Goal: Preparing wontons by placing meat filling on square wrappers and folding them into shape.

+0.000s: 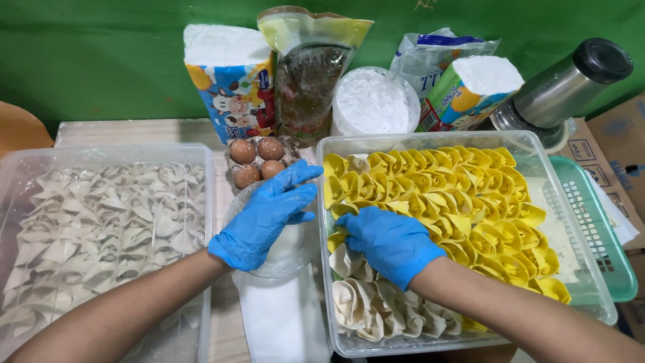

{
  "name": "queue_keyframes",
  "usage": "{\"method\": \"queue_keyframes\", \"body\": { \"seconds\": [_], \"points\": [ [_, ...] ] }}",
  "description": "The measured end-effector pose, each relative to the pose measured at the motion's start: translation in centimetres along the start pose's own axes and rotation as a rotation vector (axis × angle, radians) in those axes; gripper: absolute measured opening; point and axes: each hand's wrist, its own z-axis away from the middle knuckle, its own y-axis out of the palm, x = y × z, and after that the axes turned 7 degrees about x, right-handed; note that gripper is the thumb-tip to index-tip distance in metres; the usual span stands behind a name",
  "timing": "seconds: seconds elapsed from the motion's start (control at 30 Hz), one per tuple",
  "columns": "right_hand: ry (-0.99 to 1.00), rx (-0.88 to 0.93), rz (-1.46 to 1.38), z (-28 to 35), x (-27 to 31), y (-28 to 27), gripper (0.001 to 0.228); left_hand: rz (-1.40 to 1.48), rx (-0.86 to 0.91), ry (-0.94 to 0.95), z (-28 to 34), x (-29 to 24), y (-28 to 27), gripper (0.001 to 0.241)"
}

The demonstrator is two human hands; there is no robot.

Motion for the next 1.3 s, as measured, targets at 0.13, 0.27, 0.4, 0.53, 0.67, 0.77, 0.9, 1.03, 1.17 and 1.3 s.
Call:
{"method": "queue_keyframes", "body": {
  "seconds": [0.13,0.27,0.4,0.53,0.67,0.77,0.9,1.03,1.17,1.3],
  "points": [
    [0.043,-0.081,-0.077,-0.8,-0.9,1.7,0.047,0.020,-0.012,-0.064,0.5,0.3,0.3,0.055],
    [0.029,-0.112,0.000,-1.3,-1.8,2.4,0.042,0.018,-0.005,-0.062,0.3,0.8,0.3,0.057],
    [0.007,-0.176,0.114,-1.6,-2.6,2.4,0.036,-0.203,0.039,0.055,0.1,1.3,0.4,0.052],
    [-0.025,-0.240,0.231,-2.1,-3.2,2.0,0.031,-0.303,0.070,0.072,0.4,0.5,0.7,0.063],
    [0.062,-0.126,0.119,-2.4,1.4,-4.9,0.032,-0.357,0.093,0.054,0.7,-0.4,0.9,0.086],
    [0.143,0.032,0.112,-2.3,3.1,-7.5,0.030,-0.408,0.088,0.143,0.9,-0.5,0.8,0.045],
    [0.176,0.157,-0.003,-2.9,1.1,-3.5,0.041,-0.420,0.131,0.164,0.4,1.2,0.8,0.060],
    [0.113,0.028,-0.079,-2.6,-0.6,-1.2,0.059,-0.500,0.137,0.229,0.3,1.1,0.6,0.039],
    [0.159,0.012,-0.015,-1.5,0.1,-5.8,0.058,-0.471,0.134,0.231,0.4,1.2,0.7,0.039],
    [0.244,0.087,-0.236,0.0,1.3,-9.9,0.044,-0.428,0.121,0.220,0.5,1.8,0.5,0.040]
  ]
}}
